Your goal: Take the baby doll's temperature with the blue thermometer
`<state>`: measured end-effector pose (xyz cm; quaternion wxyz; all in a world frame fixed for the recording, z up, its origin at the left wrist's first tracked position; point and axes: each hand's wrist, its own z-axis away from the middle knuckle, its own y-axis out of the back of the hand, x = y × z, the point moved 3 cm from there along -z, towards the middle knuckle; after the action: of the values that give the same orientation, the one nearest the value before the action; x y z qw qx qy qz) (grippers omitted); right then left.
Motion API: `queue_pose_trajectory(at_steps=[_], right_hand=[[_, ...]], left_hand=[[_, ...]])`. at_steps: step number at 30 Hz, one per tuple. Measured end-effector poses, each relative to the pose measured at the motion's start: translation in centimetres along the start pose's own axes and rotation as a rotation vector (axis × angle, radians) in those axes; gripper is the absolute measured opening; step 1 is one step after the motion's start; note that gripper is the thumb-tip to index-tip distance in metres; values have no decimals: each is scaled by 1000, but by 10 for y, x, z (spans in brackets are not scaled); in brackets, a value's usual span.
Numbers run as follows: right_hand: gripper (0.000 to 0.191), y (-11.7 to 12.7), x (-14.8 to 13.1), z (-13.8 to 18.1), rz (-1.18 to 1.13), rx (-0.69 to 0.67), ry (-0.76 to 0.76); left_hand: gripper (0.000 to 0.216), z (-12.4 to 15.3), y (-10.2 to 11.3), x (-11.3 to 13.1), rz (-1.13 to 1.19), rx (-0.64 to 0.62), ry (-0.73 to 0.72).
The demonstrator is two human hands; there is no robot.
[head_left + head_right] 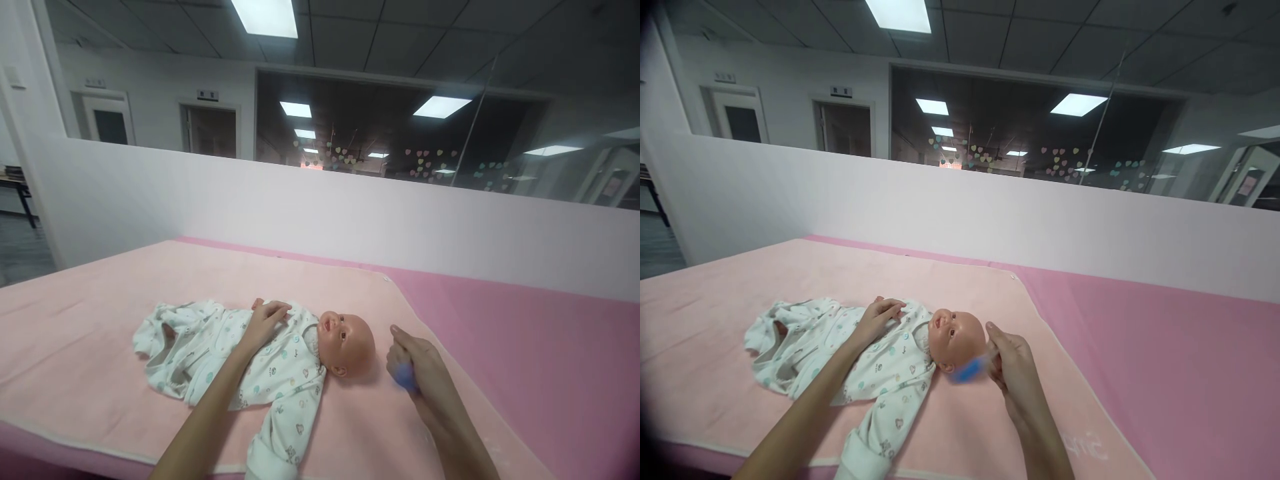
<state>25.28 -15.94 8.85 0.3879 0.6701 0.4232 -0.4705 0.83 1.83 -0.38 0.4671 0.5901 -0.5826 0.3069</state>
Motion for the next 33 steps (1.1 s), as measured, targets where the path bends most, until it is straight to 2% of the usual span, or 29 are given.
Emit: queue_pose_trajectory(at_steps=[5, 8, 12, 15, 17, 20, 23, 25, 27, 30, 33], right_hand=[[55, 0, 1, 4, -106, -62, -71], [55, 1, 2, 6, -111, -32, -62], [55, 3, 7, 14, 49, 56, 37], [52, 6, 23, 28, 243, 154, 113], [48, 9, 39, 42, 449, 276, 219], [41, 10, 64, 64, 769, 401, 482], [37, 4, 84, 79, 967, 280, 788], [41, -2, 93, 83, 1064, 201, 900], [44, -7, 100, 80, 1111, 192, 865], [41, -16, 111, 70, 1119, 180, 665], [30, -27, 118, 59, 1186, 63, 568]], left_hand=[[29, 2, -1, 3, -11, 0, -29], [28, 3, -1, 6, -9, -5, -38], [27, 8, 2, 15, 74, -29, -16], [26, 15, 0, 26, 117, -184, -10], [24, 20, -4, 33, 87, -335, -36], [24, 24, -9, 38, -5, -493, -71], [23, 23, -11, 36, -63, -547, -71], [21, 22, -10, 33, -66, -558, -67], [19, 22, -9, 32, -53, -562, -66], [17, 22, -8, 32, -30, -576, -66], [17, 23, -8, 34, -19, -594, -62]])
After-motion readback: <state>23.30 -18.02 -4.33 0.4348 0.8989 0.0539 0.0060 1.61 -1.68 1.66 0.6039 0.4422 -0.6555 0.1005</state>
